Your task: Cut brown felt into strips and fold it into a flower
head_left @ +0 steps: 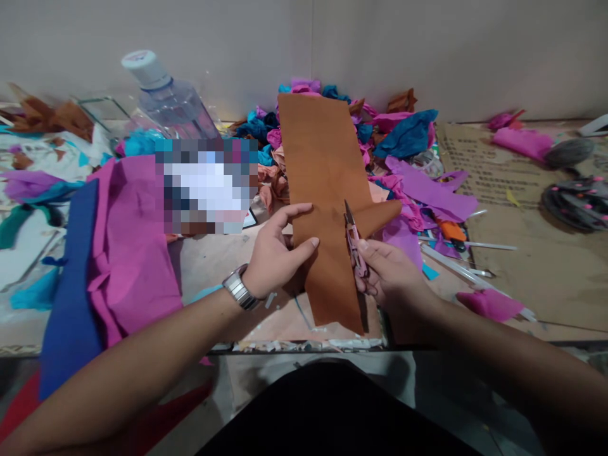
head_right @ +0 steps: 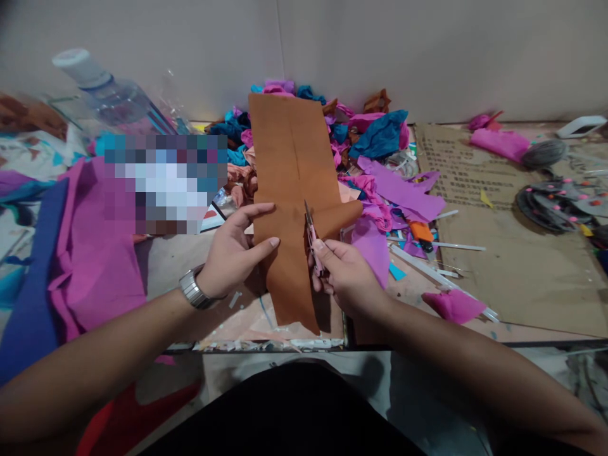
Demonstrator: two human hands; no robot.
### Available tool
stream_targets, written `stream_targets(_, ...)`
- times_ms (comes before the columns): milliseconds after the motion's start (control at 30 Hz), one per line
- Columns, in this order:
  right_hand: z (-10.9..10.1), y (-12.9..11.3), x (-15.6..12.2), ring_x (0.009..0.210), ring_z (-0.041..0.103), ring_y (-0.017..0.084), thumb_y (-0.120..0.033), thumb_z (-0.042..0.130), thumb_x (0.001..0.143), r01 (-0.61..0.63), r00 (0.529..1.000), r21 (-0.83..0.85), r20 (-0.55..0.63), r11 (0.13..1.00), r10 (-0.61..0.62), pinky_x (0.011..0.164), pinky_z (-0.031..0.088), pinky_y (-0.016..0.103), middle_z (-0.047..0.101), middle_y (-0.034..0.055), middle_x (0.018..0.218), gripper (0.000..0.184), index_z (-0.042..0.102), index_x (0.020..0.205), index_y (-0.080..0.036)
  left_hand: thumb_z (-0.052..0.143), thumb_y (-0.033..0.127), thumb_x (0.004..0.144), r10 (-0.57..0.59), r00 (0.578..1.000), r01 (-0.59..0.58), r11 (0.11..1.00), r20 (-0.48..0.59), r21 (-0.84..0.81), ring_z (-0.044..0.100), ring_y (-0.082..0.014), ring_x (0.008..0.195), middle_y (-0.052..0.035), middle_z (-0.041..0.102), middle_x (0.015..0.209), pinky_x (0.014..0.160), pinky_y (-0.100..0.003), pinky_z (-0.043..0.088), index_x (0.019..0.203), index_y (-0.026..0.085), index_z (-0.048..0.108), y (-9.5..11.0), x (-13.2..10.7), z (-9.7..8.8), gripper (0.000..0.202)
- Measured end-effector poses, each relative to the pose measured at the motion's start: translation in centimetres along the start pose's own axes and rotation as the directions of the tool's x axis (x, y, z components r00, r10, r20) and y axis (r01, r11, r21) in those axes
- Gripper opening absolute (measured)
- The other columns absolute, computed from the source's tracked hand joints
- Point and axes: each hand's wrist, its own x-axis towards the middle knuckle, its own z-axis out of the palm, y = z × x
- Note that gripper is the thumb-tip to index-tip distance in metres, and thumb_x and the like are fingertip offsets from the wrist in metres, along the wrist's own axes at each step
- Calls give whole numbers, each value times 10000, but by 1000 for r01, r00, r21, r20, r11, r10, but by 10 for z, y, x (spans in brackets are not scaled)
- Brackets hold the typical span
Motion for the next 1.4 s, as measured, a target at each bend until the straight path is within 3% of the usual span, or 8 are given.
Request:
stream_targets(133,0,-2,-1,422,478,78,-569,743,878,-12,1000,-23,-16,1000,11,374,230,213,549,-39,558,438,543,736,-206,774,230,822,73,997,-73,996,12,55,637,-271,1286,-114,660,1352,987,-397,606,1268,197,615,1,0,-1,474)
stream_targets(300,-1,-2,3,397,456,71,-585,770,847,-21,1000,-15,-23,1000,21,359,212,210,538,-43,551,465,541,710,-204,765,247,840,139,985,-155,973,105,171,646,-241,1214,-99,694,1271,1126,-444,493,1210,188,664,1,-1,-4,388)
stream_targets(433,-2,3,5,415,448,74,-593,772,845,-11,1000,-20,-15,1000,11,373,237,206,526,-42,545,475,544,705,-201,764,259,840,110,985,-135,971,132,196,680,-232,1109,-93,719,1195,1042,-421,540,1150,186,703,2,-4,-4,324)
stream_targets(633,-2,7,5,404,323,62,-613,754,853,-14,1000,-7,-18,1000,14,376,220,216,434,-72,537,478,531,720,-212,779,271,830,38,987,-63,986,155,156,713,-215,978,-85,752,1118,875,-375,609,1107,193,739,1,-7,-1,291)
stream_targets(933,1,6,4,427,298,70,-609,773,838,-19,999,36,-25,999,20,403,187,235,418,-65,555,475,532,709,-220,810,320,821,34,988,-56,987,148,150,730,-259,1049,-86,765,1137,882,-412,641,1102,218,760,0,-7,1,303)
stream_targets(1133,2,5,3,451,427,121,-622,787,821,-21,999,24,-44,999,22,428,303,260,467,-46,516,454,563,725,-238,814,364,830,64,985,-90,983,159,160,735,-267,1028,-81,770,1077,839,-412,657,1109,228,761,-2,-8,0,315)
stream_targets(1300,4,7,2,456,455,106,-571,810,824,-19,1000,113,-17,993,21,436,328,245,550,-33,569,411,605,743,-224,816,342,828,50,987,-78,981,154,178,740,-252,1005,-86,771,1059,788,-363,652,1118,216,761,0,-9,1,321)
stream_targets(1400,4,9,3,493,532,127,-535,814,833,-24,1000,164,-10,986,25,468,403,258,617,-16,605,363,640,778,-221,816,328,825,41,988,-72,977,152,203,741,-248,989,-82,773,985,748,-330,643,1116,203,762,2,-9,1,321)
